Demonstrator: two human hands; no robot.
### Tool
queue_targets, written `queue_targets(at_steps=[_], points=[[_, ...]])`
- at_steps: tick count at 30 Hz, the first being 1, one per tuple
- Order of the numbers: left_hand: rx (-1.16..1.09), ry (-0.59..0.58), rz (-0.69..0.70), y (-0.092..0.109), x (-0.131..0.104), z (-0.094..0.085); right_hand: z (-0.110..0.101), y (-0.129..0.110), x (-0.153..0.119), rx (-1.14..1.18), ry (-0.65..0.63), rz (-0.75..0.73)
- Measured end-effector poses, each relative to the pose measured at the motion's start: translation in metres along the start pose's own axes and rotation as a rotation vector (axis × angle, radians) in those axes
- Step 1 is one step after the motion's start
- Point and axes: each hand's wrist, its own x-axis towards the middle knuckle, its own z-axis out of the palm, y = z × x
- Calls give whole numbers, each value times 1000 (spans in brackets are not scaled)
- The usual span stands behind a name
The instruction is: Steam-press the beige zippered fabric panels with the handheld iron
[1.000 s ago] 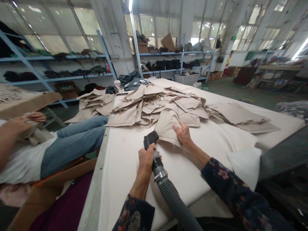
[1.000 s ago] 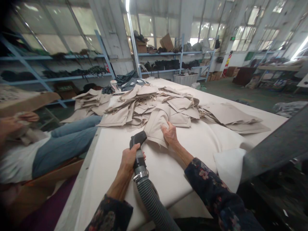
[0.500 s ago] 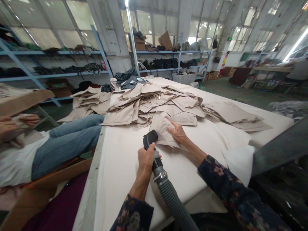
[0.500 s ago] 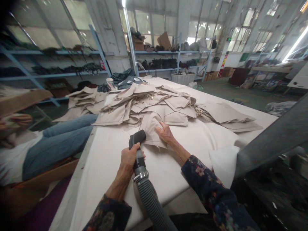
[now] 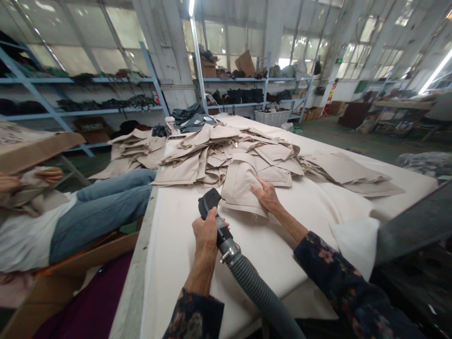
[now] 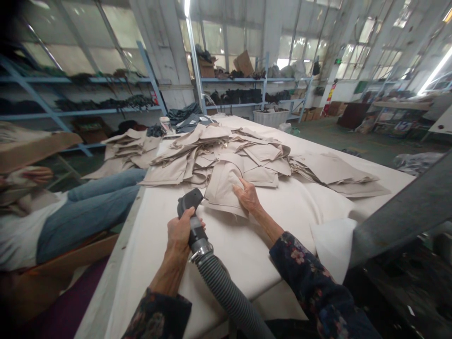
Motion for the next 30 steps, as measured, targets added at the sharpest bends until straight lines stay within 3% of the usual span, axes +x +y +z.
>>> queue_targets(at_steps=[5, 11, 14, 18, 22, 26, 30], points=[[-9, -29, 35, 3, -3, 1, 1, -9, -2, -64, -109, -66], [13, -41, 56, 1, -2, 3, -9, -27, -5, -88, -405, -164], [30, -58, 62, -2, 0, 3, -21, -26, -2, -293, -526, -179], [62, -73, 64, -4, 2, 4, -27, -21, 19, -514, -394, -168], [62, -97, 63, -5, 2, 5, -4, -21, 52, -639, -216, -226], [75, -108, 55, -6, 2, 6, 25, -13, 66, -723, -232, -277], [82, -126, 70, -7, 2, 7, 27, -4, 61, -800, -292, -255]])
